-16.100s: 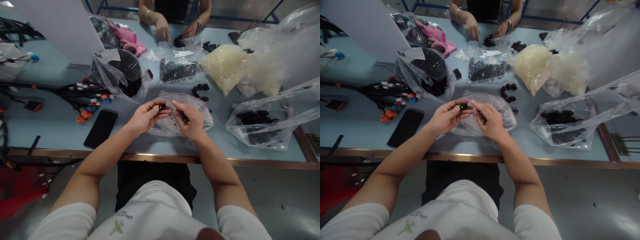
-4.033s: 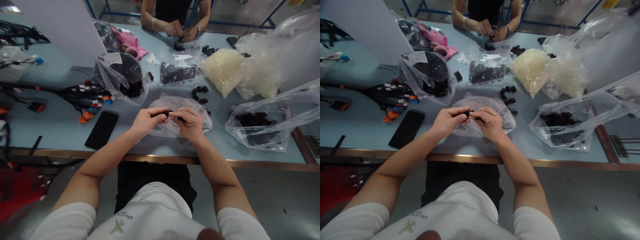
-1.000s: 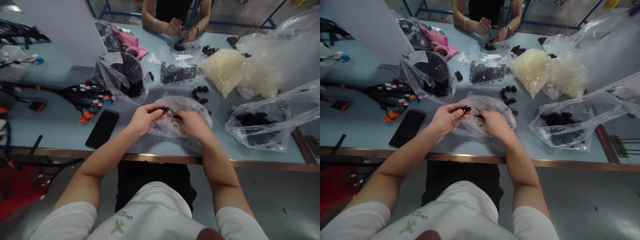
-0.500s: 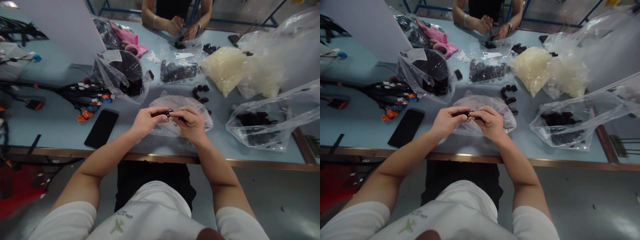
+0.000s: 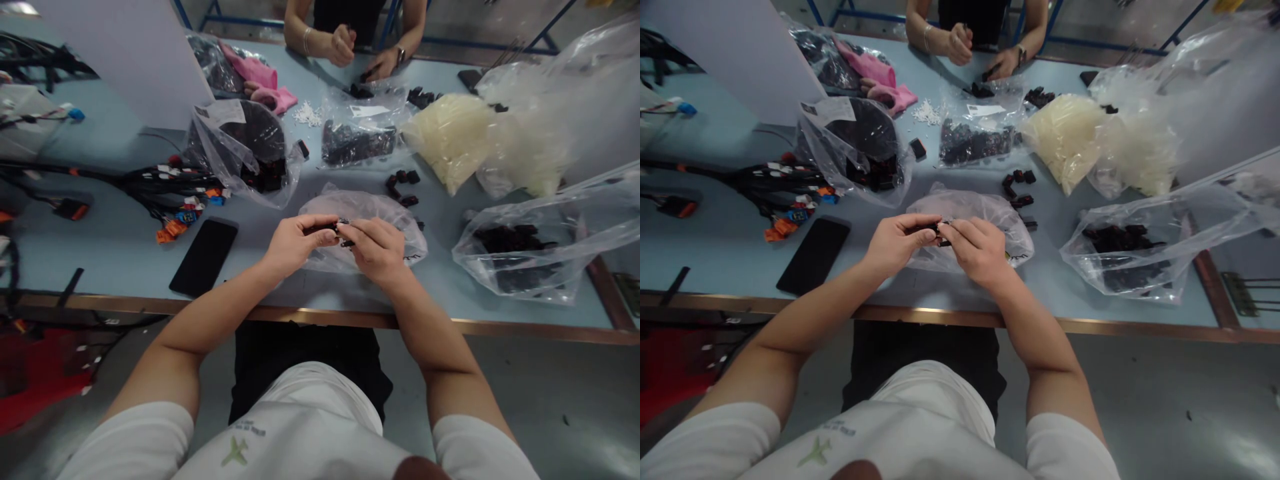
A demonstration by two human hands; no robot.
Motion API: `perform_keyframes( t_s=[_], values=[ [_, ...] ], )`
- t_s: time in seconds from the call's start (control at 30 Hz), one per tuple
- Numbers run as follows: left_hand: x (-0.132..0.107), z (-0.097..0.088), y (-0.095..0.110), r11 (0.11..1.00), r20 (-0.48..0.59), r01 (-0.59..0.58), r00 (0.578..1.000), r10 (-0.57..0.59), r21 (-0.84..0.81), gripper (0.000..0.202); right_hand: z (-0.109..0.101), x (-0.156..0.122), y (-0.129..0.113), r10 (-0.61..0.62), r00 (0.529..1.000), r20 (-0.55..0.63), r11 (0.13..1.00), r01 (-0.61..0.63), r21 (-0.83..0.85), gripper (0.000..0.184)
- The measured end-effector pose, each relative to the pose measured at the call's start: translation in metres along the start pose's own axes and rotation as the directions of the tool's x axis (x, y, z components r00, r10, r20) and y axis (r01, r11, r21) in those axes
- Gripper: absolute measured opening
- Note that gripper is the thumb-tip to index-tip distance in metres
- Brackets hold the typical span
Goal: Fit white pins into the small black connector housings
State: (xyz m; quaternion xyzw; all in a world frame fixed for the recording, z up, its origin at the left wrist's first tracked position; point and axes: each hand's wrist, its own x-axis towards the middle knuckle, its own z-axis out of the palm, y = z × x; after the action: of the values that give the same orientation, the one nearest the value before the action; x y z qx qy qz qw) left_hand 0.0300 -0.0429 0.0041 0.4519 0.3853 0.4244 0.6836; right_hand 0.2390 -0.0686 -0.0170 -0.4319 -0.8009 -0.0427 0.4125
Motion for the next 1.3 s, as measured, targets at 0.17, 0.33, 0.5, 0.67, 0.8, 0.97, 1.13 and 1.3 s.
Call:
perform_keyframes(
  t_s=[0.17,0.33,0.5,0.67,0.8,0.97,1.13,1.3],
  values=[
    [0.002,-0.001,-0.001,0.999,-0.025,-0.004,1.0,0.003,-0.049,0.053,0.003,-0.002,-0.002,0.025,0.995,0.094,0.999,-0.023,-0.028,0.035],
    [0.008,-0.004,-0.001,0.996,-0.039,-0.019,0.999,0.016,-0.087,0.049,0.005,0.002,-0.005,0.03,0.994,0.106,0.984,-0.048,0.17,0.046],
    [0.012,-0.004,0.0,0.987,0.012,0.016,1.0,-0.014,-0.16,0.051,0.002,0.007,-0.001,0.088,0.99,0.107,0.939,-0.119,0.324,0.041],
    [0.013,-0.004,-0.003,0.987,0.028,0.021,0.999,-0.017,-0.159,0.049,0.0,0.01,-0.002,0.101,0.988,0.117,0.907,-0.14,0.396,0.039],
    [0.014,-0.005,-0.005,0.988,0.028,0.022,0.999,-0.018,-0.152,0.043,0.0,0.011,-0.004,0.074,0.992,0.102,0.899,-0.11,0.423,0.039],
    [0.013,-0.004,-0.003,0.985,0.011,0.055,0.998,-0.054,-0.161,0.035,-0.006,0.014,-0.008,0.146,0.982,0.121,0.89,-0.184,0.418,0.028],
    [0.012,-0.002,0.0,0.983,-0.008,0.057,0.998,-0.059,-0.176,0.032,-0.015,0.015,-0.013,0.318,0.948,0.022,0.852,-0.296,0.431,0.036],
    [0.009,-0.001,0.002,0.988,0.008,0.031,1.0,-0.03,-0.148,0.041,-0.015,0.011,-0.009,0.461,0.886,-0.045,0.749,-0.362,0.555,0.049]
  ],
)
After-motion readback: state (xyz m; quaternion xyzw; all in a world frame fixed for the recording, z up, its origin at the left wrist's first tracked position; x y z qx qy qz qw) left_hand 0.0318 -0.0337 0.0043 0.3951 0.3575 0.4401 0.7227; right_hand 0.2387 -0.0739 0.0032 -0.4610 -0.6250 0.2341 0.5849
